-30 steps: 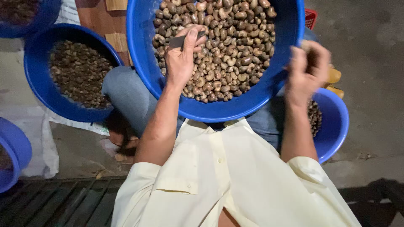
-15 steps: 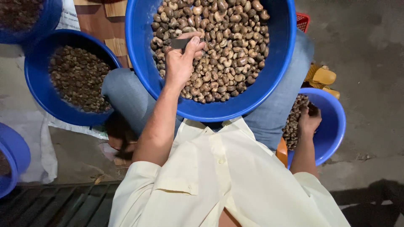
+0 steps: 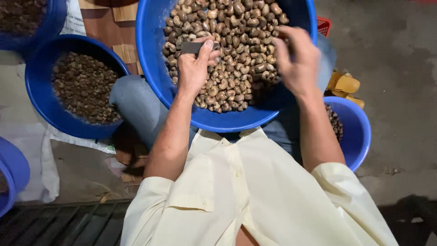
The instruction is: A person is manually shelling nuts using a small metal tool while sitting on the floor surrounded by basins.
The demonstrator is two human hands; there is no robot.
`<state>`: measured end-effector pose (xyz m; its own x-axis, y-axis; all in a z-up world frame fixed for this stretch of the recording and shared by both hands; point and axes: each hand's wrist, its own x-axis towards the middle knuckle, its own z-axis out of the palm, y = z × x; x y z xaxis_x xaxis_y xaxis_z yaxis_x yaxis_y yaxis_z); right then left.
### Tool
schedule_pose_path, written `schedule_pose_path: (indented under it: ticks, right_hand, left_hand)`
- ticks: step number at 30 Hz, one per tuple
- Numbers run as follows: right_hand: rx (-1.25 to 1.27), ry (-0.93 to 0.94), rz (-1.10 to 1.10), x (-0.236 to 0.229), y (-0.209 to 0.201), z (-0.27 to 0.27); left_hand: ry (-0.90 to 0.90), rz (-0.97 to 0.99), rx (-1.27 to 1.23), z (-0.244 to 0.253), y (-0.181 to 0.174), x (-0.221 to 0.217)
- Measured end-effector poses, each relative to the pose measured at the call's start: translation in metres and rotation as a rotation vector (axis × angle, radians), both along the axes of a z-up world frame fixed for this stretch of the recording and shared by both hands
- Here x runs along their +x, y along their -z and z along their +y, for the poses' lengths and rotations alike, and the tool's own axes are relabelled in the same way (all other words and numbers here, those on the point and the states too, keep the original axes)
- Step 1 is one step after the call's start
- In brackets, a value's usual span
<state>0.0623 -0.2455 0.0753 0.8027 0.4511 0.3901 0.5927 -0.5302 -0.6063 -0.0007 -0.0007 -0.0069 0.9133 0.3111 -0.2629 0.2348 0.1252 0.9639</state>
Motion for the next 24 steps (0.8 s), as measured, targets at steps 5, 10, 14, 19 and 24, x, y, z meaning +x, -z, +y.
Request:
schedule_pose_path:
  ticks: [5,10,14,19,24]
  right_hand:
    - [-0.543,-0.057,0.051,0.042,0.091,0.051]
    - [-0.553,-0.065,-0.180,0.038,0.114,0.060]
    - [-0.312,-0.003,0.138,0.028,0.100,0.059]
    - [0.258,0.065,0.898,0.012,0.061,0.072]
    - [0.688,-0.013,1.179,0.002,0.056,0.071]
  left_hand:
    - [-0.014,-0.010,-0.009,0.002,0.001,-0.002]
    - [0.015,-0.016,0.085,0.003,-0.001,-0.001]
    - [0.063,-0.091,0.098,-0.002,0.000,0.000]
    - [0.086,-0.238,0.140,-0.003,-0.004,-0.003]
    - [0.141,-0.275,0.092,-0.005,-0.026,-0.004]
